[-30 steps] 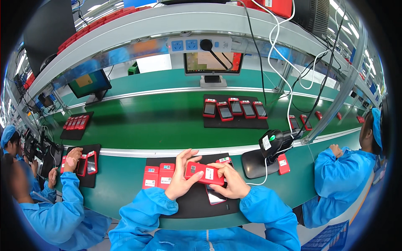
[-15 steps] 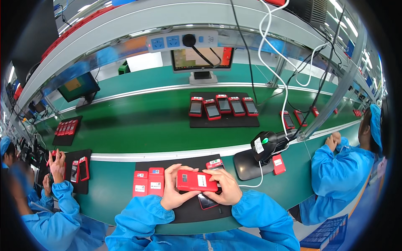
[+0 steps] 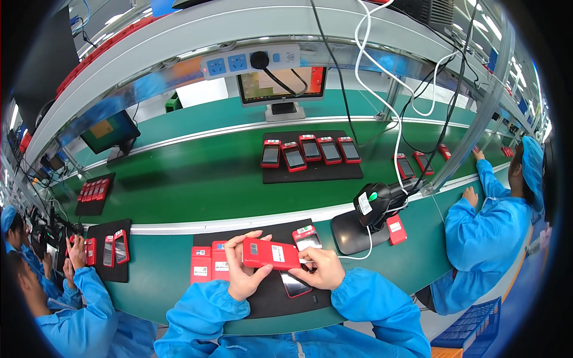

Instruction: The person tests handheld electronic devices by plugging a cable into each device by hand, turning it over, unplugging the cable, and arranging the devices on a mat.

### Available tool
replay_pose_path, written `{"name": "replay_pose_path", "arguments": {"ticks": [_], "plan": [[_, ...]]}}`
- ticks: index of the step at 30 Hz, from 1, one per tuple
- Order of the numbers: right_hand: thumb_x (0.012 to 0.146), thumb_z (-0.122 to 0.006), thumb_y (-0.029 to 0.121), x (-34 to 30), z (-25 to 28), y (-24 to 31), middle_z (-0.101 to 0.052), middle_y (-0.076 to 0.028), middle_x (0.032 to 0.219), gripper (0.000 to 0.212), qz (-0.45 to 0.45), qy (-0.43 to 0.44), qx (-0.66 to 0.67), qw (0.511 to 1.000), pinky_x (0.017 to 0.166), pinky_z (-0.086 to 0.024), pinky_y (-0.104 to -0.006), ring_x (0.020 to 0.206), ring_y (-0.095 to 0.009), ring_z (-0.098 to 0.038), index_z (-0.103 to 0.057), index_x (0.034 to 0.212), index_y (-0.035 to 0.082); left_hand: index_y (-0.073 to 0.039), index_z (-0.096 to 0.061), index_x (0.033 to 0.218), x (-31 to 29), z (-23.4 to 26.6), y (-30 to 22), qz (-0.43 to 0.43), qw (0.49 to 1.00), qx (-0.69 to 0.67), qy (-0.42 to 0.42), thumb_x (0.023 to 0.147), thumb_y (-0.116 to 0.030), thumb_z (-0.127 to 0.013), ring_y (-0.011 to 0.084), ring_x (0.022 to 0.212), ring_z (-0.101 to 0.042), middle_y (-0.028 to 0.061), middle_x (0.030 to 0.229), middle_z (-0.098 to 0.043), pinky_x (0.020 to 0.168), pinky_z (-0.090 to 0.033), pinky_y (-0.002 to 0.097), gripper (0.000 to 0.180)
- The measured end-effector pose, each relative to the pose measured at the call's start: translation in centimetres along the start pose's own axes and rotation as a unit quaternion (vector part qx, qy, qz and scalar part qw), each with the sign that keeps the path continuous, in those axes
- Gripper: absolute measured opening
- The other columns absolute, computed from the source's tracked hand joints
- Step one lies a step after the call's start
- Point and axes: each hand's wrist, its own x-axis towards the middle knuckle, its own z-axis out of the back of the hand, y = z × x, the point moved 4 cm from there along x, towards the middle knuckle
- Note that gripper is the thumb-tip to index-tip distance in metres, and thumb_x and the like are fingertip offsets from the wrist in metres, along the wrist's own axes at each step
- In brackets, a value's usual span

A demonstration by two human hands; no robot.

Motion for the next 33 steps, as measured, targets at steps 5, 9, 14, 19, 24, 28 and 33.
{"name": "replay_pose_path", "arguments": {"ticks": [5,9,14,19,24,28,33], "plan": [[0.084,-0.091,0.032,-0.2,0.1,0.2,-0.074,-0.013,0.079,0.040,0.022,-0.007,0.007,1.000,0.055,-0.057,-0.0339,0.059,-0.022,-0.071,-0.069,0.102,0.004,-0.008,-0.030,0.149,0.1,0.3,0.2,0.006,1.000,-0.013,-0.018,0.091,-0.001,-0.079,0.0434,0.144,-0.050,0.0218,0.153,-0.043,0.114,-0.052,0.0518,0.076],[0.084,-0.091,0.030,-0.4,-0.1,-0.1,-0.074,-0.013,0.078,0.039,0.028,-0.020,0.007,0.999,0.054,-0.056,-0.0337,0.058,-0.022,-0.071,-0.069,0.102,0.004,-0.006,-0.033,0.148,0.0,0.8,0.8,0.036,0.999,-0.010,-0.035,0.095,-0.008,-0.077,0.0392,0.143,-0.052,0.0193,0.152,-0.045,0.116,-0.050,0.0487,0.069],[0.084,-0.091,0.026,-0.3,0.0,-0.1,-0.073,-0.012,0.077,0.038,0.026,-0.010,0.005,1.000,0.053,-0.056,-0.0333,0.058,-0.021,-0.070,-0.068,0.104,0.003,-0.005,-0.035,0.151,-0.1,1.2,1.2,0.055,0.997,0.008,-0.054,0.098,-0.012,-0.077,0.0330,0.142,-0.054,0.0171,0.150,-0.047,0.117,-0.047,0.0459,0.068],[0.084,-0.089,0.023,-0.3,0.2,0.4,-0.071,-0.011,0.075,0.038,0.030,-0.003,0.012,0.999,0.053,-0.055,-0.0330,0.057,-0.020,-0.068,-0.068,0.107,0.002,-0.004,-0.034,0.156,-0.1,1.2,1.3,0.062,0.996,0.000,-0.068,0.102,-0.021,-0.073,0.0320,0.141,-0.054,0.0180,0.150,-0.049,0.118,-0.046,0.0448,0.069],[0.084,-0.088,0.023,-0.4,0.0,0.1,-0.070,-0.010,0.075,0.040,0.043,-0.010,0.017,0.999,0.052,-0.054,-0.0332,0.057,-0.020,-0.067,-0.067,0.111,0.003,-0.003,-0.034,0.156,-0.1,1.2,1.4,0.057,0.996,-0.004,-0.071,0.103,-0.024,-0.071,0.0329,0.141,-0.054,0.0186,0.151,-0.049,0.118,-0.046,0.0448,0.068],[0.084,-0.088,0.025,-0.5,-0.1,0.0,-0.070,-0.011,0.076,0.043,0.032,0.010,0.009,0.999,0.055,-0.056,-0.0343,0.059,-0.022,-0.069,-0.066,0.114,0.003,-0.003,-0.034,0.156,0.0,1.0,1.2,0.051,0.996,-0.008,-0.070,0.103,-0.024,-0.071,0.0342,0.141,-0.054,0.0186,0.151,-0.049,0.118,-0.046,0.0449,0.067],[0.085,-0.088,0.025,-0.4,0.0,0.2,-0.070,-0.011,0.077,0.044,0.020,0.025,0.004,0.999,0.057,-0.057,-0.0354,0.062,-0.023,-0.070,-0.066,0.115,0.003,-0.003,-0.034,0.156,0.0,1.1,1.3,0.048,0.996,-0.011,-0.073,0.104,-0.025,-0.070,0.0341,0.141,-0.054,0.0186,0.151,-0.049,0.118,-0.046,0.0448,0.067]]}}
